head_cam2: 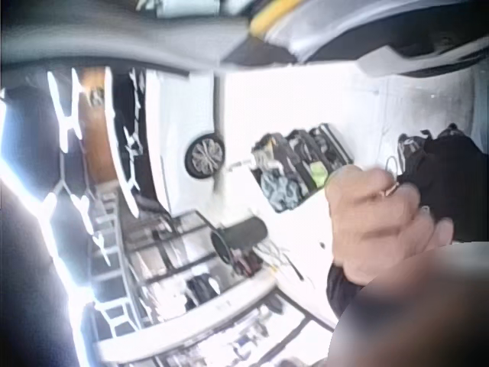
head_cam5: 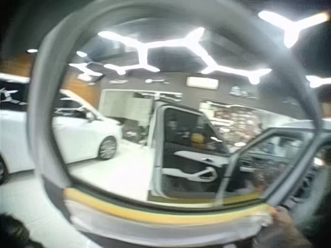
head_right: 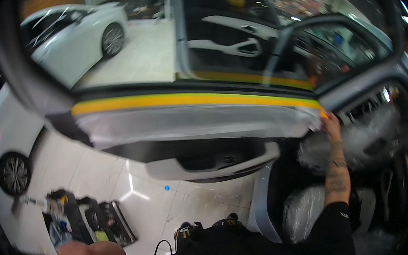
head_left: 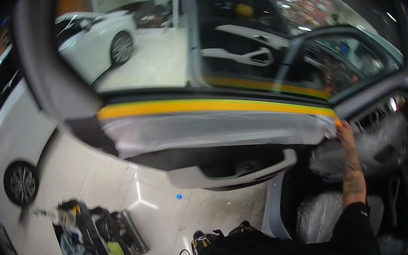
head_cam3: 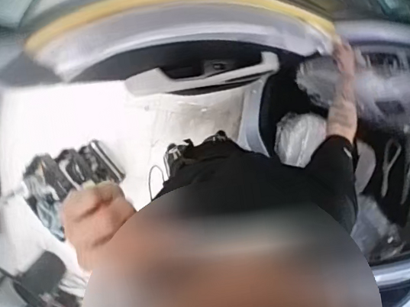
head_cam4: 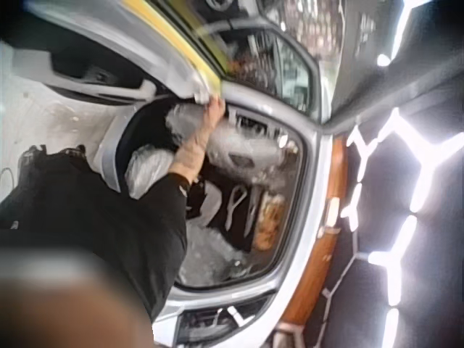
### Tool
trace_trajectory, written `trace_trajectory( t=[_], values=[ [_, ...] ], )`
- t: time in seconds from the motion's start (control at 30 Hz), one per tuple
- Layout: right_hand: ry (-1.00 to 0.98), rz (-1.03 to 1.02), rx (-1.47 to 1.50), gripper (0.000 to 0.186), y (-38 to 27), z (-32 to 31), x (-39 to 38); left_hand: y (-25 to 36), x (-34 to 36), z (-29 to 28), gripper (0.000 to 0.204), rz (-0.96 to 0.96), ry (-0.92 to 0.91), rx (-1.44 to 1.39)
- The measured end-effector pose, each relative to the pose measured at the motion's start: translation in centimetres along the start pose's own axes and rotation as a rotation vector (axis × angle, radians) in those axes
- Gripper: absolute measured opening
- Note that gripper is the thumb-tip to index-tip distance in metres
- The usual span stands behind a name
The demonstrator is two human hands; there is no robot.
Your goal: The person applies protective film to the interior door panel of a car. They use masking tape to mark the edges and a plastic squeegee to smooth the film, ensuring it adheres without bubbles. The person also uses a utility knife to trim the film along the door's contours.
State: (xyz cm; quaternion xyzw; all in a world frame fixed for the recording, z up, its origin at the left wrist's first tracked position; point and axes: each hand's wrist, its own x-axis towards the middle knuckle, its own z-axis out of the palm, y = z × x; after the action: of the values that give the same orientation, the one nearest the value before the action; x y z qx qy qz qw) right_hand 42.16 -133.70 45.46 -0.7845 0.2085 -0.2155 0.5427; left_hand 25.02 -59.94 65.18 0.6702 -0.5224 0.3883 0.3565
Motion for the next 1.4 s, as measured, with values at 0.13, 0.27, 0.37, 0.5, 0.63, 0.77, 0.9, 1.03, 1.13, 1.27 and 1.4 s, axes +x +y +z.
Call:
trace_trajectory(
  t=[0.13, 0.27, 0.37, 0.5, 0.63, 0.77, 0.9, 1.03, 1.13, 1.27, 1.4],
  values=[
    [0.054, -0.193, -0.086, 0.014, -1.8, 0.8, -0.1, 0.9, 6.6, 6.5, 0.016, 0.267, -0.038, -0.208],
    [0.152, -0.387, -0.219, 0.026, -2.9, 0.2, 0.5, -2.9, 9.7, 15.0, 0.011, 0.355, -0.085, -0.384],
    [0.140, -0.471, -0.254, 0.040, -2.4, 0.3, 0.9, -4.8, 12.8, 25.0, 0.027, -0.085, -0.054, 0.079],
    [0.237, -0.366, -0.079, 0.074, -1.1, 1.4, 0.4, -8.8, 20.2, 45.6, 0.023, 0.494, -0.579, -0.064],
    [0.254, -0.436, 0.207, 0.090, -0.5, 2.9, 0.1, -10.7, 24.5, 58.6, 0.020, 0.655, -0.966, 0.399],
    [0.210, -0.457, 0.556, 0.105, 0.2, 3.4, 0.4, -10.8, 26.9, 64.4, 0.018, 0.449, -1.407, 0.458],
    [0.176, -0.465, 0.656, 0.105, 1.3, 4.4, 1.0, -11.5, 28.3, 66.4, 0.037, 0.347, -1.561, 0.420],
    [0.125, -0.342, 0.664, 0.102, -0.9, 2.9, -0.7, -12.2, 28.4, 66.8, 0.050, 0.453, -1.643, 0.387],
    [0.536, -0.312, 0.078, 0.069, -6.3, -1.1, -6.6, -13.1, 28.3, 66.7, 0.045, 0.493, -1.605, 0.296],
    [-0.302, -0.927, 0.801, 0.040, -15.7, -1.2, -21.7, -13.7, 28.3, 67.8, 0.060, 0.532, -1.666, 0.283],
    [0.071, -1.365, 1.214, 0.027, -22.2, 4.9, -27.5, -13.9, 28.0, 68.2, 0.059, 0.558, -1.591, 0.283]
  ],
)
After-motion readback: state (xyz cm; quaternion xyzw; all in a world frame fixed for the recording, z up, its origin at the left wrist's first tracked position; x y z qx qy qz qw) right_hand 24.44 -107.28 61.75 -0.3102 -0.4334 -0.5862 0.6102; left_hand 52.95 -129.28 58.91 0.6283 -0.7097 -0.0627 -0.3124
